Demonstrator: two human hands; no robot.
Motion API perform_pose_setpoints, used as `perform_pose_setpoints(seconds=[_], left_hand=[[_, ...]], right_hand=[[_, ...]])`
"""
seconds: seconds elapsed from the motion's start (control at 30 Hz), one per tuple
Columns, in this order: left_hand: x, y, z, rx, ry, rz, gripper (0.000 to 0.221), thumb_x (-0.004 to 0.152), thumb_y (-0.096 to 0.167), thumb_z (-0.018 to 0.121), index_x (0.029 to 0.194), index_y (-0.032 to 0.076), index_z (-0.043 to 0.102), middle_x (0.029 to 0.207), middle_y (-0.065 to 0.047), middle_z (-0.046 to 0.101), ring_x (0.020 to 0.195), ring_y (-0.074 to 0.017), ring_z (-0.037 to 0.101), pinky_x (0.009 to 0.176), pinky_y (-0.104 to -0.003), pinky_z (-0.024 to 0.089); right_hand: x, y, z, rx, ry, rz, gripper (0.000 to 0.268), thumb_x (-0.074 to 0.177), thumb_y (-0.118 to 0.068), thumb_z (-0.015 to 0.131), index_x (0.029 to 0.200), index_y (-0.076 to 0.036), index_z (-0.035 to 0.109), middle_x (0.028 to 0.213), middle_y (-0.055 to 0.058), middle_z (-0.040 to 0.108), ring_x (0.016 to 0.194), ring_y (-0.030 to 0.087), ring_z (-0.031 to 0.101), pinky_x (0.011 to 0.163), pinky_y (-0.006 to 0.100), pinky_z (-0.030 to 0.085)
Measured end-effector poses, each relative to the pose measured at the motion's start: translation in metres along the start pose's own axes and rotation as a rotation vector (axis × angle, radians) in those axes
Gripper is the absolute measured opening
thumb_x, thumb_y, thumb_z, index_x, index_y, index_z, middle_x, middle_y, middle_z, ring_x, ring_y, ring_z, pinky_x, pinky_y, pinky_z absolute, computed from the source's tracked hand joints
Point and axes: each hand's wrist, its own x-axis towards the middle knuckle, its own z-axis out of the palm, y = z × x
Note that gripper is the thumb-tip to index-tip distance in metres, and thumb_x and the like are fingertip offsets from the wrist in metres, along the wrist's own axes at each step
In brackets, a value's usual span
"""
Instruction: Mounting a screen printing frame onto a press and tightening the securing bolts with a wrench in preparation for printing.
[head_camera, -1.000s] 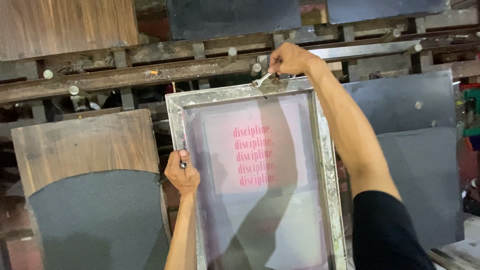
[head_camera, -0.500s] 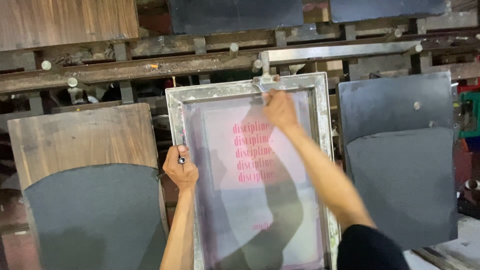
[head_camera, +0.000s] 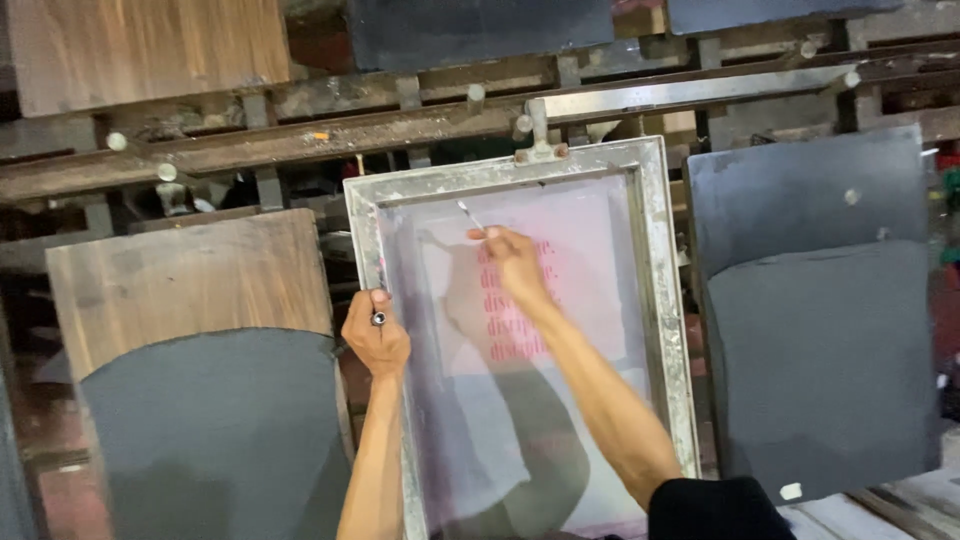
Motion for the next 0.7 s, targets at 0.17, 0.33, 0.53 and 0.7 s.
perform_pose_setpoints(seconds=[0.17, 0.33, 0.53, 0.7], left_hand=[[-0.003, -0.007, 0.008, -0.029, 0.041, -0.028, 0.032, 0.108, 0.022, 0.057, 0.078, 0.014, 0.064, 0.061, -0.007, 0.053, 0.058, -0.03, 0.058, 0.063, -0.035, 0.05], [-0.004, -0.005, 0.007, -0.011, 0.05, -0.015, 0.032, 0.108, 0.021, 0.057, 0.077, 0.014, 0.064, 0.061, -0.006, 0.055, 0.058, -0.03, 0.059, 0.063, -0.034, 0.051], [0.007, 0.014, 0.003, -0.02, 0.012, -0.002, 0.035, 0.109, 0.023, 0.054, 0.077, 0.012, 0.064, 0.062, -0.01, 0.055, 0.057, -0.0324, 0.057, 0.062, -0.037, 0.049], [0.012, 0.033, -0.002, 0.029, -0.02, 0.063, 0.055, 0.113, 0.04, 0.039, 0.073, 0.004, 0.054, 0.063, -0.002, 0.05, 0.057, -0.0161, 0.042, 0.055, -0.033, 0.031]], right_hand=[[0.032, -0.032, -0.101, -0.548, 0.131, -0.286, 0.015, 0.095, -0.007, 0.066, 0.105, -0.008, 0.078, 0.088, 0.017, 0.073, 0.088, 0.039, 0.072, 0.078, 0.046, 0.057], [0.112, -0.059, -0.143, -0.753, 0.122, -0.494, 0.006, 0.093, -0.008, 0.074, 0.098, -0.009, 0.075, 0.086, 0.015, 0.073, 0.09, 0.042, 0.071, 0.082, 0.053, 0.054], [0.164, -0.111, -0.128, -0.889, -0.206, -0.457, 0.004, 0.094, -0.01, 0.073, 0.091, -0.01, 0.076, 0.092, 0.014, 0.076, 0.097, 0.044, 0.071, 0.089, 0.052, 0.053], [0.184, -0.151, -0.103, -1.004, -0.575, -0.295, 0.025, 0.088, 0.011, 0.055, 0.089, -0.004, 0.075, 0.093, 0.012, 0.078, 0.099, 0.029, 0.072, 0.085, 0.045, 0.054]])
